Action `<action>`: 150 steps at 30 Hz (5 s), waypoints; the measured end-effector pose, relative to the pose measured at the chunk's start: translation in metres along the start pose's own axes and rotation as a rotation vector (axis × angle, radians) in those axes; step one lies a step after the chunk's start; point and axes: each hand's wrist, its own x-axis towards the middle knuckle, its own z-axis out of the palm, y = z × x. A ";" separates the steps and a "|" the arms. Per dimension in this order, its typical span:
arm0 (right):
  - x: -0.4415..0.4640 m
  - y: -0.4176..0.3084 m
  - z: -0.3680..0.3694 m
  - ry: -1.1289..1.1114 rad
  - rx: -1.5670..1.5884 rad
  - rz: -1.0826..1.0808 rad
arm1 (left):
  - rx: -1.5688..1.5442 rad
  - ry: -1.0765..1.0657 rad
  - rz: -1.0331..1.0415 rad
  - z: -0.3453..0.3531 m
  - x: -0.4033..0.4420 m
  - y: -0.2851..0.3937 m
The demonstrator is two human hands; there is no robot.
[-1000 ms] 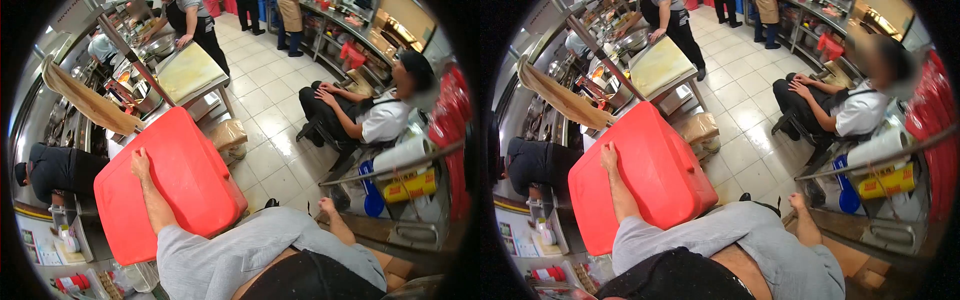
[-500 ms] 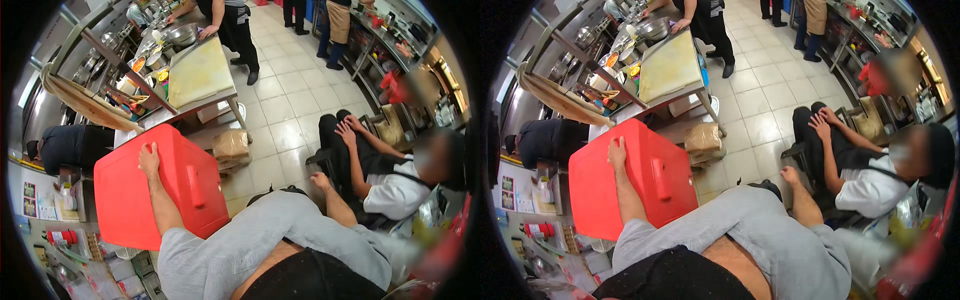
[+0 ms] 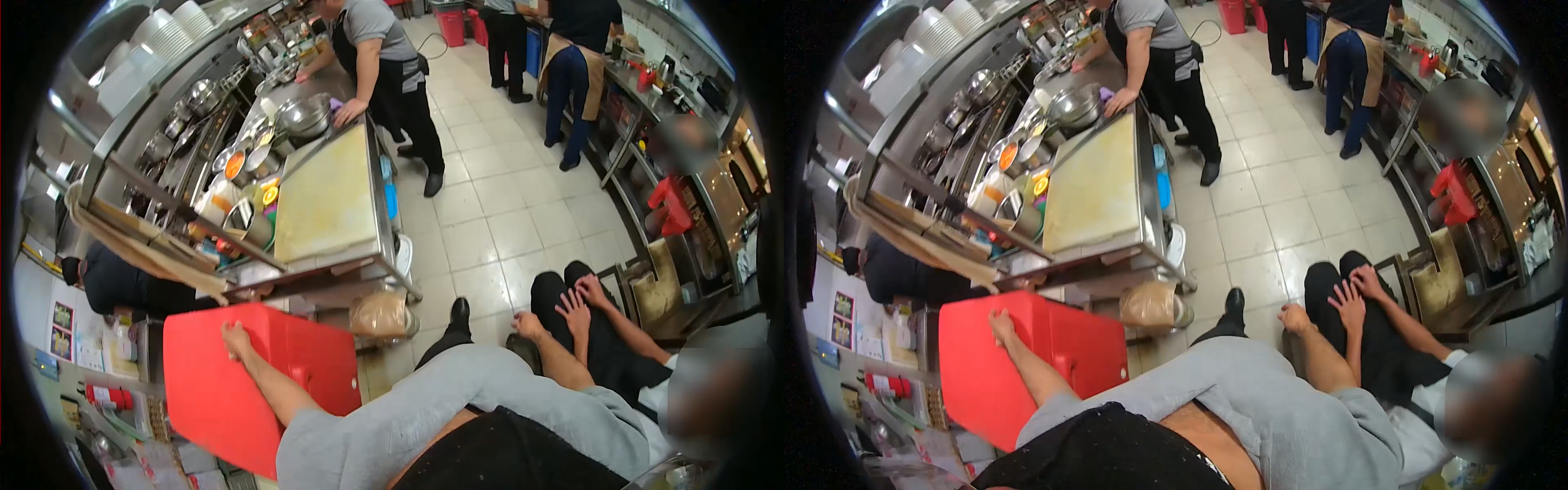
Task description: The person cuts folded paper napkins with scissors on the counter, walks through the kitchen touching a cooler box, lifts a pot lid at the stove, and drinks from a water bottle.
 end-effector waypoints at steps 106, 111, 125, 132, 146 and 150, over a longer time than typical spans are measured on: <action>0.820 0.081 -0.683 -0.009 -0.153 0.281 | -0.076 -1.306 0.472 0.809 -0.473 0.843; 0.820 0.079 -0.667 -0.061 -0.182 0.238 | -0.004 -1.260 0.517 0.804 -0.458 0.811; 0.828 0.062 -0.656 -0.041 -0.083 0.247 | 0.052 -1.357 0.490 0.770 -0.434 0.772; 0.821 0.072 -0.656 -0.058 -0.097 0.269 | 0.070 -1.371 0.513 0.772 -0.431 0.788; 0.793 0.093 -0.666 0.018 -0.068 0.399 | 0.019 -1.395 0.537 0.787 -0.463 0.854; 0.796 0.089 -0.666 0.014 -0.105 0.354 | 0.003 -1.392 0.519 0.771 -0.472 0.870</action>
